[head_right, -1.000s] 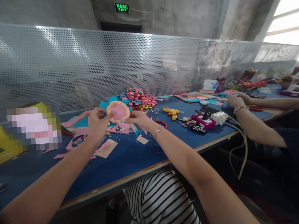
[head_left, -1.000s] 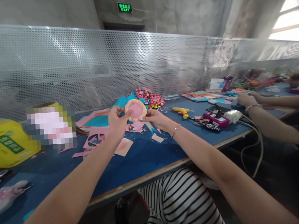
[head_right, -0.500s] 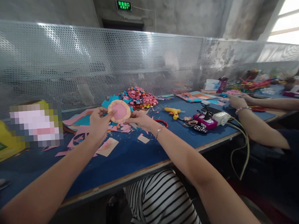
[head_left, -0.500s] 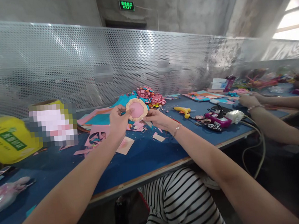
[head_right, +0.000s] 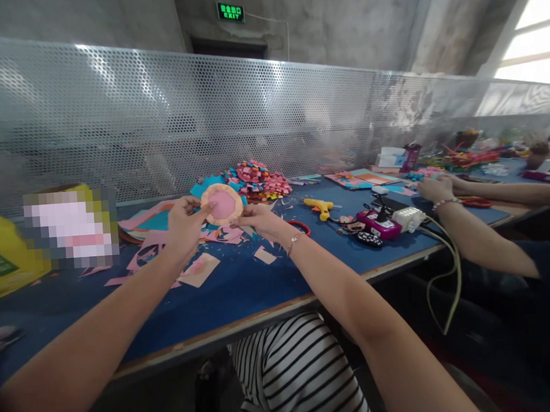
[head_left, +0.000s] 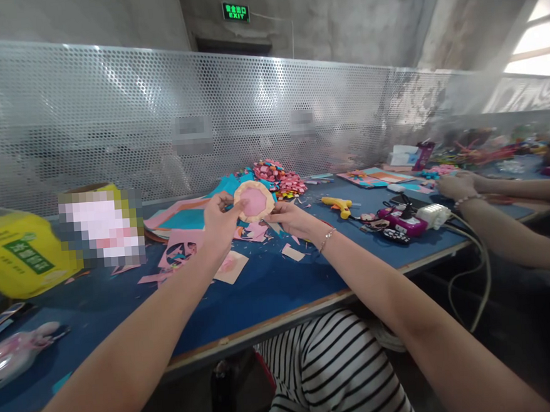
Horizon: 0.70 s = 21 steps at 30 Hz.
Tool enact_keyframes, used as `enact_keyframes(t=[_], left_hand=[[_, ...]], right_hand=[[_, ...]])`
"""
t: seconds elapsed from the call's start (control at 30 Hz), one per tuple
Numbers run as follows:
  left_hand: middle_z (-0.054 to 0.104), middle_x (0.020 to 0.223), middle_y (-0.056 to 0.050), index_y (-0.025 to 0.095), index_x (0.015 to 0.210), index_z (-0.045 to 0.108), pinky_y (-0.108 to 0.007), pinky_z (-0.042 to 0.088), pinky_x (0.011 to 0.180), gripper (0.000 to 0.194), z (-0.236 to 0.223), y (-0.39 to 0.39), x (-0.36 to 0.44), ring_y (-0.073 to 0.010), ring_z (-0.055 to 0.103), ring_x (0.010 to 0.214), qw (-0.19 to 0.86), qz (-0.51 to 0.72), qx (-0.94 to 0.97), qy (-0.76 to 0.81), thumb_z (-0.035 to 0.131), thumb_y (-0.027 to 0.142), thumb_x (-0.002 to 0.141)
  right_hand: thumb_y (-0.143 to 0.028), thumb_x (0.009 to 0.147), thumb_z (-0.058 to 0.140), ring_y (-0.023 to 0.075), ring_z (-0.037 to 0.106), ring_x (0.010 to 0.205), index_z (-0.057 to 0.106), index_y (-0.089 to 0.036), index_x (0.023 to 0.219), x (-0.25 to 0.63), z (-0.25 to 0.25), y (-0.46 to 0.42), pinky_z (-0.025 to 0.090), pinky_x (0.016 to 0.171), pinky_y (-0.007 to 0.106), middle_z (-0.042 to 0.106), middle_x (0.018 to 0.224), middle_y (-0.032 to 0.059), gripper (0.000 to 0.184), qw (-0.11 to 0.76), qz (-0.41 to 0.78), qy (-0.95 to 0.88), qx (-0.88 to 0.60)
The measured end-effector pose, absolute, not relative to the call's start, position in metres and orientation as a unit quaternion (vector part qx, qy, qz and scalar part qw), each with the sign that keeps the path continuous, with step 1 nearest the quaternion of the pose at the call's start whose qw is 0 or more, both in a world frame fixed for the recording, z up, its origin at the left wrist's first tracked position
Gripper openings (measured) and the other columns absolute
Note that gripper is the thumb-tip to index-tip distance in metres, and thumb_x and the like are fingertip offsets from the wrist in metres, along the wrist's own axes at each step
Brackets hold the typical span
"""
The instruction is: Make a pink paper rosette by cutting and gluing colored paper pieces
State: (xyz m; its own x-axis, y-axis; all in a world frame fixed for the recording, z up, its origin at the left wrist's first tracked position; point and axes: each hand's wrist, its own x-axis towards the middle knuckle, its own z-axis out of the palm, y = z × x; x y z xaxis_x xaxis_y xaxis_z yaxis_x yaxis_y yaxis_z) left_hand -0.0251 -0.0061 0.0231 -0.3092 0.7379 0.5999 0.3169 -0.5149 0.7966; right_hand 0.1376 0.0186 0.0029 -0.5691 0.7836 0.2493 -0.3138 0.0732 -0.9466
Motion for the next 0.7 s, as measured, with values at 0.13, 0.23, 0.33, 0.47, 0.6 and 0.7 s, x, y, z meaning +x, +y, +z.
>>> enact_keyframes(t=[0.13, 0.23, 0.33, 0.47, 0.6, 0.7], left_hand=[[0.048, 0.064, 0.004, 0.018, 0.064, 0.048, -0.022, 0.036, 0.054, 0.022, 0.0254, -0.008, -0.0264, -0.009, 0.043, 0.058, 0.146, 0.642, 0.575, 0.485, 0.067, 0.028, 0.061], [0.048, 0.064, 0.004, 0.018, 0.064, 0.048, -0.022, 0.036, 0.054, 0.021, 0.0269, -0.0076, -0.0279, -0.0089, 0.043, 0.058, 0.141, 0.641, 0.573, 0.49, 0.068, 0.026, 0.06], [0.046, 0.062, 0.004, 0.018, 0.063, 0.048, -0.022, 0.035, 0.051, 0.023, 0.0279, -0.0067, -0.0291, -0.0084, 0.042, 0.056, 0.161, 0.635, 0.577, 0.487, 0.069, 0.027, 0.059], [0.044, 0.054, 0.004, 0.018, 0.063, 0.048, -0.022, 0.035, 0.045, 0.027, 0.0291, -0.0084, -0.0286, -0.0091, 0.043, 0.05, 0.314, 0.599, 0.575, 0.461, 0.069, 0.036, 0.061], [0.055, 0.061, 0.0, 0.019, 0.073, 0.054, -0.025, 0.043, 0.051, 0.033, 0.0308, -0.0086, -0.028, -0.0133, 0.053, 0.058, 0.435, 0.577, 0.534, 0.439, 0.066, 0.048, 0.063], [0.062, 0.073, -0.006, 0.018, 0.075, 0.056, -0.029, 0.046, 0.059, 0.036, 0.0286, -0.0002, -0.0349, -0.0162, 0.057, 0.065, 0.439, 0.604, 0.488, 0.452, 0.057, 0.054, 0.068]], right_hand=[[-0.018, 0.057, 0.074, 0.0093, 0.059, 0.077, 0.062, -0.015, 0.078, 0.1386, 0.0032, 0.0178, 0.047, 0.076, 0.022, 0.066, 0.079, 0.0013, 0.024, 0.418, 0.653, -0.597, -0.207], [-0.021, 0.06, 0.074, 0.0092, 0.058, 0.071, 0.062, -0.015, 0.084, 0.1396, 0.0051, 0.0151, 0.048, 0.069, 0.022, 0.065, 0.075, 0.0009, 0.027, 0.408, 0.663, -0.586, -0.224], [-0.026, 0.062, 0.074, 0.0073, 0.054, 0.057, 0.061, -0.015, 0.082, 0.1392, 0.0062, 0.0127, 0.046, 0.056, 0.019, 0.062, 0.066, -0.0003, 0.026, 0.398, 0.671, -0.57, -0.258], [-0.025, 0.063, 0.075, 0.0068, 0.052, 0.05, 0.06, -0.013, 0.079, 0.1373, 0.005, 0.0132, 0.045, 0.05, 0.019, 0.06, 0.06, -0.0001, 0.025, 0.392, 0.675, -0.554, -0.288], [-0.018, 0.067, 0.07, 0.008, 0.054, 0.05, 0.059, -0.013, 0.073, 0.1383, 0.006, 0.0169, 0.047, 0.051, 0.02, 0.061, 0.059, 0.0009, 0.014, 0.393, 0.679, -0.534, -0.315], [-0.015, 0.072, 0.064, 0.0086, 0.057, 0.052, 0.058, -0.013, 0.07, 0.141, 0.0099, 0.0186, 0.048, 0.051, 0.019, 0.061, 0.059, 0.0014, 0.006, 0.43, 0.679, -0.501, -0.32]])
